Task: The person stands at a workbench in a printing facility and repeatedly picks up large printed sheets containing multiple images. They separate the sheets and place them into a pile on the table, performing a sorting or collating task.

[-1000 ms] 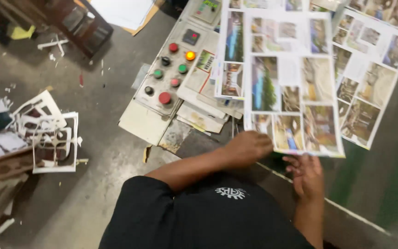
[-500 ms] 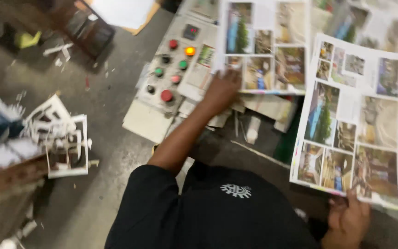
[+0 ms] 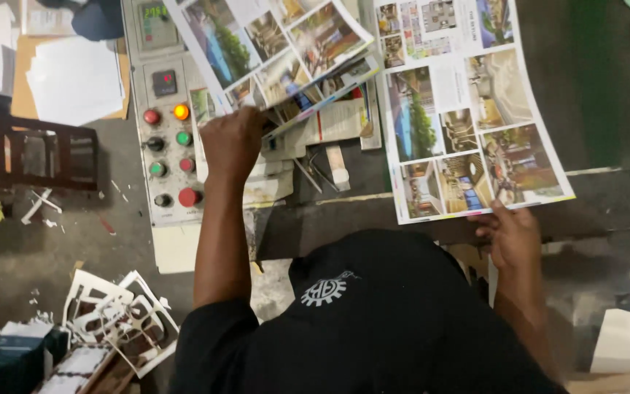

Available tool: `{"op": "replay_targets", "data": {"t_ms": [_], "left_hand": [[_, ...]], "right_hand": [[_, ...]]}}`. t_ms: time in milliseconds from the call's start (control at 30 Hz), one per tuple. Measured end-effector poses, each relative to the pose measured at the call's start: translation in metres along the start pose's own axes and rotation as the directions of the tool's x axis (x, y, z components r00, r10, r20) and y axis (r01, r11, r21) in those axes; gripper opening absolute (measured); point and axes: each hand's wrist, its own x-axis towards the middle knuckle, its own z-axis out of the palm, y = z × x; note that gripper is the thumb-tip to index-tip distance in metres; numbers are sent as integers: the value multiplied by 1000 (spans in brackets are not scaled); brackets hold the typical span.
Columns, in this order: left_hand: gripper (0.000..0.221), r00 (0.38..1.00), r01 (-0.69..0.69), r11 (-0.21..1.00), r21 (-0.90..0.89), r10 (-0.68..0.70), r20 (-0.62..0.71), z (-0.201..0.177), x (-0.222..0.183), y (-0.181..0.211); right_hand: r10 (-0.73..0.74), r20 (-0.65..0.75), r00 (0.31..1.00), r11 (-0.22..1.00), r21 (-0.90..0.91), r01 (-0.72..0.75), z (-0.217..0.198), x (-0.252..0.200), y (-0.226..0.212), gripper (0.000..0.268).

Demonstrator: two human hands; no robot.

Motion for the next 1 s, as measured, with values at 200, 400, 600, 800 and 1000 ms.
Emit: {"op": "replay_targets", "data": {"t_ms": [200, 400, 600, 800, 1000], "left_hand": [[17, 983, -3, 1000, -22, 7, 181, -18, -1, 20], [6, 981, 30, 999, 23, -34, 191, -10, -6, 16], [9, 983, 116, 993, 4, -114, -142, -38, -3, 21], [30, 963, -204, 944, -260, 146, -227, -13, -16, 82], [34, 950, -275, 904, -328, 307, 50, -1, -39, 151]], "right_hand": [[1, 35, 999, 996, -90, 2, 45, 12, -20, 23], [69, 78, 995, 995, -76, -63, 55, 88, -27, 28], [74, 98, 992, 992, -107, -63, 53, 74, -36, 43], [66, 329, 942, 988, -153, -16, 95, 50, -35, 45], [33, 495, 868, 999, 10, -44, 160, 42, -53, 31]]}}
